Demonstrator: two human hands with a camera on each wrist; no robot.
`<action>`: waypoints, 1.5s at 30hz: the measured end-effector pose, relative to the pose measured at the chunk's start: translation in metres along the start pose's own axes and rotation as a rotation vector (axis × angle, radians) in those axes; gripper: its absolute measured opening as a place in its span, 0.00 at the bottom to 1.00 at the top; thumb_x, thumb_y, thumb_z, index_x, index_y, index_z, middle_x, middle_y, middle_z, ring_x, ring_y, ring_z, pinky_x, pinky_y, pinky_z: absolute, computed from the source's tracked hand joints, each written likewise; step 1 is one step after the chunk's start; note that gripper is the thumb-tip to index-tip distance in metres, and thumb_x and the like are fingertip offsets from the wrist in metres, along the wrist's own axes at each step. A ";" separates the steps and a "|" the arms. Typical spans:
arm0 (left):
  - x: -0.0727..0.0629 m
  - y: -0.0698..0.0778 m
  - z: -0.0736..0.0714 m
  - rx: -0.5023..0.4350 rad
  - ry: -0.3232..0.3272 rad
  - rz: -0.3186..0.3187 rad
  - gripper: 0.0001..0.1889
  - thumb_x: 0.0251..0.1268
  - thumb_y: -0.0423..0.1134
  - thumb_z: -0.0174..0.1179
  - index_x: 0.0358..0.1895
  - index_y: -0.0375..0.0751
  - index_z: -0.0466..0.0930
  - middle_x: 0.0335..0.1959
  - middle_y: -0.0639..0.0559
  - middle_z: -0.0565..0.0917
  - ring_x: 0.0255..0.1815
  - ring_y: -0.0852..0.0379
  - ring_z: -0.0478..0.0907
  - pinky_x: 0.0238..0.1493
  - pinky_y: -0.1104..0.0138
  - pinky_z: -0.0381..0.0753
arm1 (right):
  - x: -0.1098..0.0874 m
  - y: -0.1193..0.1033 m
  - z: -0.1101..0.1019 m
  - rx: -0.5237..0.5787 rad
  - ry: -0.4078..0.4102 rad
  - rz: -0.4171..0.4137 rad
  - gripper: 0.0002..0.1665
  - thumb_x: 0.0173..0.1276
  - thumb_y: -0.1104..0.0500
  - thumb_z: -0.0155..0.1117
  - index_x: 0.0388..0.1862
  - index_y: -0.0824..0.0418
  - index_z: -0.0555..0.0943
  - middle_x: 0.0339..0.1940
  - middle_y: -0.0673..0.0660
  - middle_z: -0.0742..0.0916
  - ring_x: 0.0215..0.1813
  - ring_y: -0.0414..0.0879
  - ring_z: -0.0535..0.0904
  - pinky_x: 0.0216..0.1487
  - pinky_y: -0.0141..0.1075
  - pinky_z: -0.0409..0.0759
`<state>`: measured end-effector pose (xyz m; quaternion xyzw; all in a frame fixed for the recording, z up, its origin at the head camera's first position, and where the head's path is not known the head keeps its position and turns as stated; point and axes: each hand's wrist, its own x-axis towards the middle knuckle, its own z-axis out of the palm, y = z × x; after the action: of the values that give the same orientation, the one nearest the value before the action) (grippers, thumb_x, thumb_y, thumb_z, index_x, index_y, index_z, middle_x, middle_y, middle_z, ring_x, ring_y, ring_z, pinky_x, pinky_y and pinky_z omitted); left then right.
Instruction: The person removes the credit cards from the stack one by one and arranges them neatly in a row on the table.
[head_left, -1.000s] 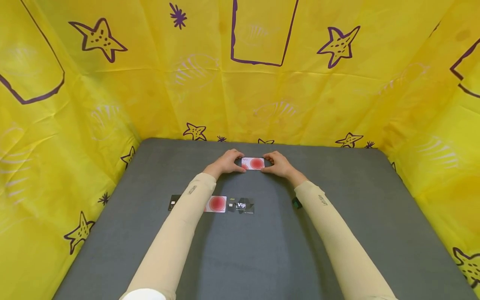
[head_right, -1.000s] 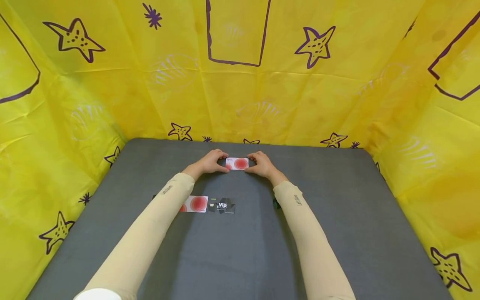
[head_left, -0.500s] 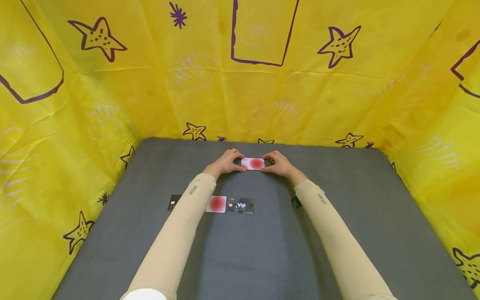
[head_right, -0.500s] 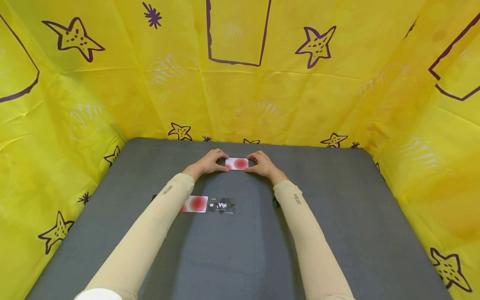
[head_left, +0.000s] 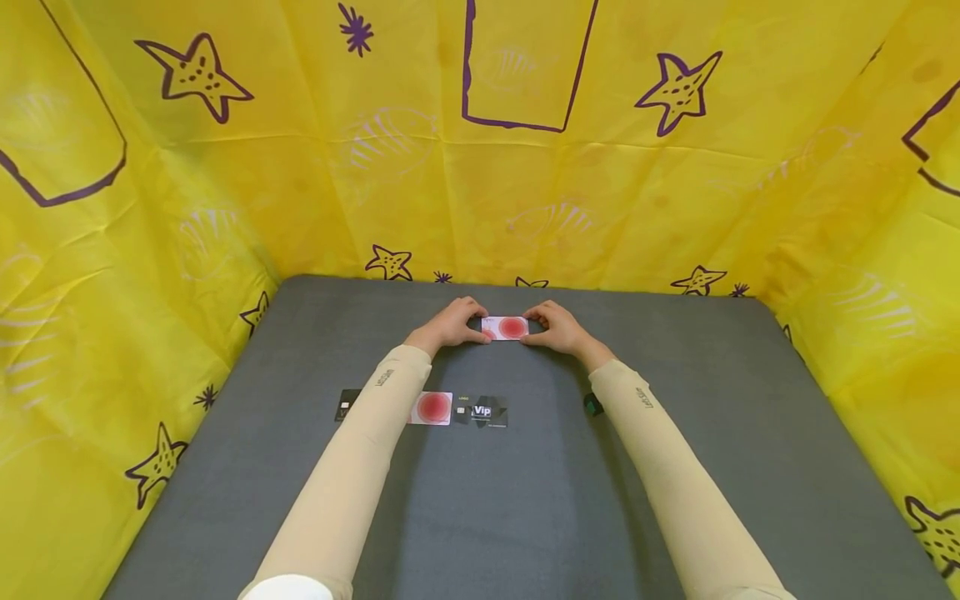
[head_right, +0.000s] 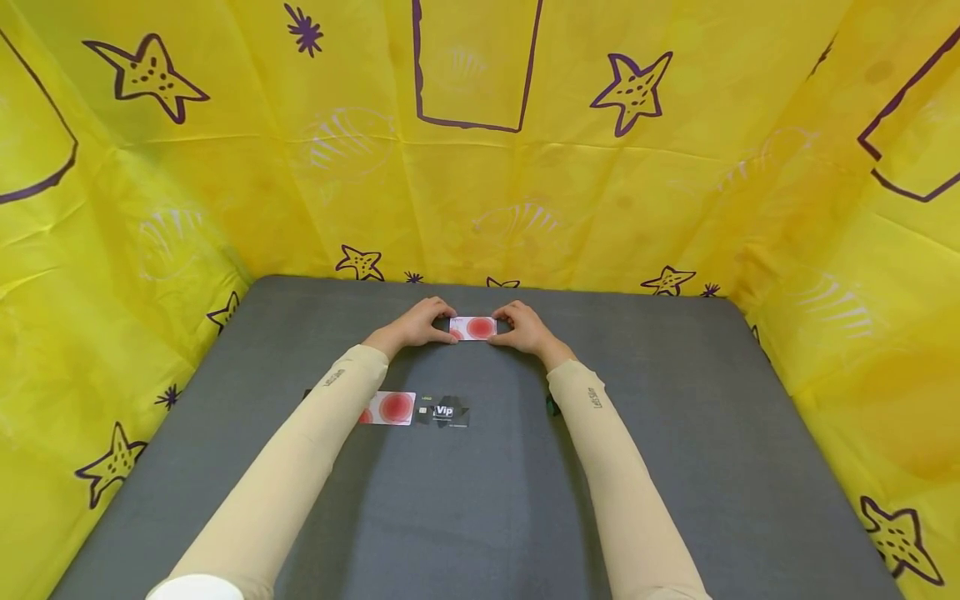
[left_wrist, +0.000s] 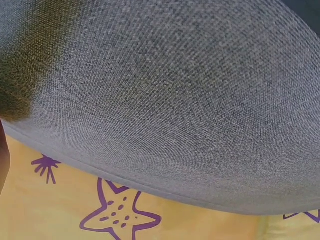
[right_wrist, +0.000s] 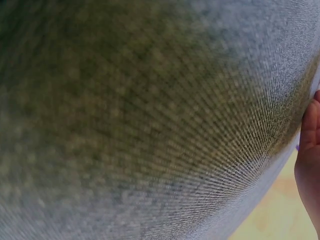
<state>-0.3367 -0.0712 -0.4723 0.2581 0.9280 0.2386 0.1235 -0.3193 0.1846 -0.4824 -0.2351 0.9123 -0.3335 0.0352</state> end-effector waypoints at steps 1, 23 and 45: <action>0.000 0.000 0.000 0.002 0.001 0.003 0.28 0.59 0.49 0.70 0.59 0.37 0.77 0.56 0.44 0.74 0.59 0.49 0.67 0.67 0.59 0.63 | 0.000 0.000 0.000 0.000 0.002 -0.007 0.29 0.56 0.55 0.77 0.54 0.68 0.80 0.47 0.63 0.79 0.46 0.55 0.70 0.52 0.44 0.70; -0.006 0.006 0.001 0.031 0.037 0.077 0.28 0.59 0.47 0.70 0.59 0.35 0.76 0.54 0.43 0.74 0.55 0.49 0.69 0.64 0.60 0.66 | -0.004 0.007 0.007 -0.015 0.001 -0.005 0.32 0.56 0.53 0.77 0.57 0.65 0.79 0.47 0.62 0.80 0.48 0.55 0.72 0.54 0.46 0.70; -0.011 0.014 -0.007 0.025 0.112 0.160 0.30 0.55 0.48 0.72 0.58 0.35 0.77 0.54 0.44 0.77 0.57 0.49 0.72 0.65 0.61 0.66 | -0.018 -0.004 -0.004 -0.033 0.096 -0.080 0.34 0.53 0.53 0.79 0.56 0.65 0.78 0.48 0.60 0.80 0.49 0.52 0.75 0.56 0.45 0.74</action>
<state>-0.3247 -0.0694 -0.4578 0.3192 0.9128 0.2501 0.0488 -0.3024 0.1924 -0.4784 -0.2558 0.9081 -0.3304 -0.0261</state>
